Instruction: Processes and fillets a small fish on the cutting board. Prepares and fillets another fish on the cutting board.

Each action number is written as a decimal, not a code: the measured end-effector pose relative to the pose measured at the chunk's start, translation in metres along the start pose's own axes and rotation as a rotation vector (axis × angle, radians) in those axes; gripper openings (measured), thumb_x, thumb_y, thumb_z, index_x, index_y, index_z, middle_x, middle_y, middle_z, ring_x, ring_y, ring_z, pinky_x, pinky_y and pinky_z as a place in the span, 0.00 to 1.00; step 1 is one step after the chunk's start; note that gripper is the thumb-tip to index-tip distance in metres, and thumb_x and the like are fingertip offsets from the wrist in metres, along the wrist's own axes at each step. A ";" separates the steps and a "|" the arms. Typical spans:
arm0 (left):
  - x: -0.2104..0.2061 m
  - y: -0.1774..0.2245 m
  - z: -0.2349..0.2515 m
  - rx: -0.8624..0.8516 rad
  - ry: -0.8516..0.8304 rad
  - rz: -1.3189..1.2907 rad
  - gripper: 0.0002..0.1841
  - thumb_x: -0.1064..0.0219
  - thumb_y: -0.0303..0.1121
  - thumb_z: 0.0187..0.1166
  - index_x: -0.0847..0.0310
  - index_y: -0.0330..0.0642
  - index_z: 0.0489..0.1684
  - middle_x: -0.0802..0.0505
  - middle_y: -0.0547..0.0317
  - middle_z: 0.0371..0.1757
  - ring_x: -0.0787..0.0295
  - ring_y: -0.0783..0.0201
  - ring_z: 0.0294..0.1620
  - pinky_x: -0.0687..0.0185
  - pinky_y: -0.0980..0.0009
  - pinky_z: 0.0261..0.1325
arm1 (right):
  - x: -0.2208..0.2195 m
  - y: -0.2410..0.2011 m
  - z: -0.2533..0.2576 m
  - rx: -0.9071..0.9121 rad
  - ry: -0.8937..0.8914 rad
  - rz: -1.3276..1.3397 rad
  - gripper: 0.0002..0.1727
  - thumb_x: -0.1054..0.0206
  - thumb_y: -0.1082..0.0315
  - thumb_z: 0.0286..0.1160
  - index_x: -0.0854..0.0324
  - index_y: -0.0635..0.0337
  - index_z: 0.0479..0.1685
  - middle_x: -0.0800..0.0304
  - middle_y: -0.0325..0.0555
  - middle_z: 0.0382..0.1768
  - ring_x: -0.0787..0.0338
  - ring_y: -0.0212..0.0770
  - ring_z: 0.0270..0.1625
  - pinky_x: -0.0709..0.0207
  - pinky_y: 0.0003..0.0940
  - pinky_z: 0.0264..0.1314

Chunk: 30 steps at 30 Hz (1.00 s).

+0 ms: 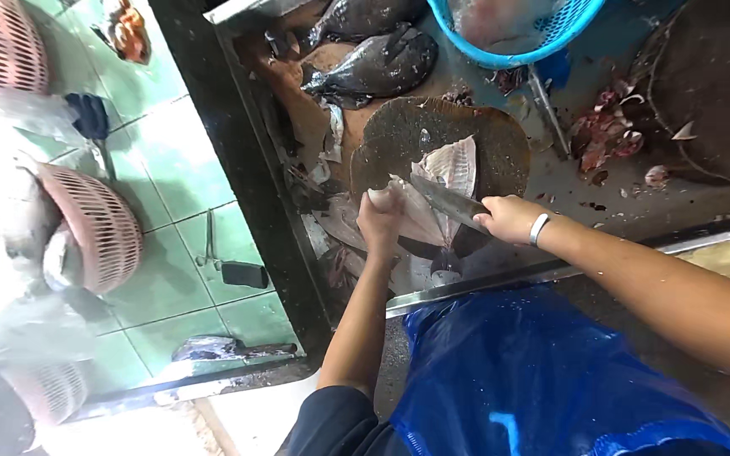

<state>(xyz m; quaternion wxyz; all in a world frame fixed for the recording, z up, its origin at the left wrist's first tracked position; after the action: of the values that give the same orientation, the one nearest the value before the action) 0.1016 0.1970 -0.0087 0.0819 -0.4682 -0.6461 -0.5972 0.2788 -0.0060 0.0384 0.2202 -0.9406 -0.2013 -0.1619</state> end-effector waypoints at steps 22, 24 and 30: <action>0.016 -0.034 -0.017 0.012 0.142 -0.246 0.27 0.16 0.37 0.65 0.20 0.34 0.59 0.06 0.51 0.50 0.07 0.62 0.53 0.11 0.58 0.62 | -0.024 0.008 -0.033 -0.065 -0.118 -0.079 0.23 0.48 0.47 0.93 0.22 0.59 0.56 0.15 0.56 0.32 0.11 0.52 0.28 0.16 0.50 0.32; 0.021 -0.027 -0.031 -0.026 0.106 -0.404 0.25 0.18 0.31 0.66 0.23 0.31 0.59 0.07 0.49 0.49 0.06 0.60 0.51 0.08 0.57 0.59 | -0.038 0.000 -0.026 -0.042 -0.065 -0.053 0.23 0.47 0.49 0.93 0.21 0.60 0.60 0.10 0.61 0.42 0.07 0.60 0.43 0.15 0.61 0.46; 0.039 -0.035 -0.050 -0.058 0.137 -0.455 0.31 0.17 0.31 0.66 0.26 0.28 0.65 0.07 0.46 0.53 0.07 0.57 0.54 0.10 0.56 0.63 | -0.048 -0.010 -0.018 0.013 -0.010 -0.001 0.23 0.47 0.49 0.93 0.21 0.61 0.60 0.12 0.62 0.38 0.09 0.60 0.37 0.16 0.60 0.39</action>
<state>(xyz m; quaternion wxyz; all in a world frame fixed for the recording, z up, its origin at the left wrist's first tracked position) 0.0329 0.1797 0.0067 -0.0244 -0.2711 -0.7105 -0.6489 0.2284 -0.0213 0.0384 0.2252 -0.9399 -0.2040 -0.1559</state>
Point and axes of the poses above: each hand's wrist, its own z-axis towards the middle knuckle, its own x-axis out of the back of the hand, y = z × x, the point moved 4 cm from there along z, towards the middle knuckle
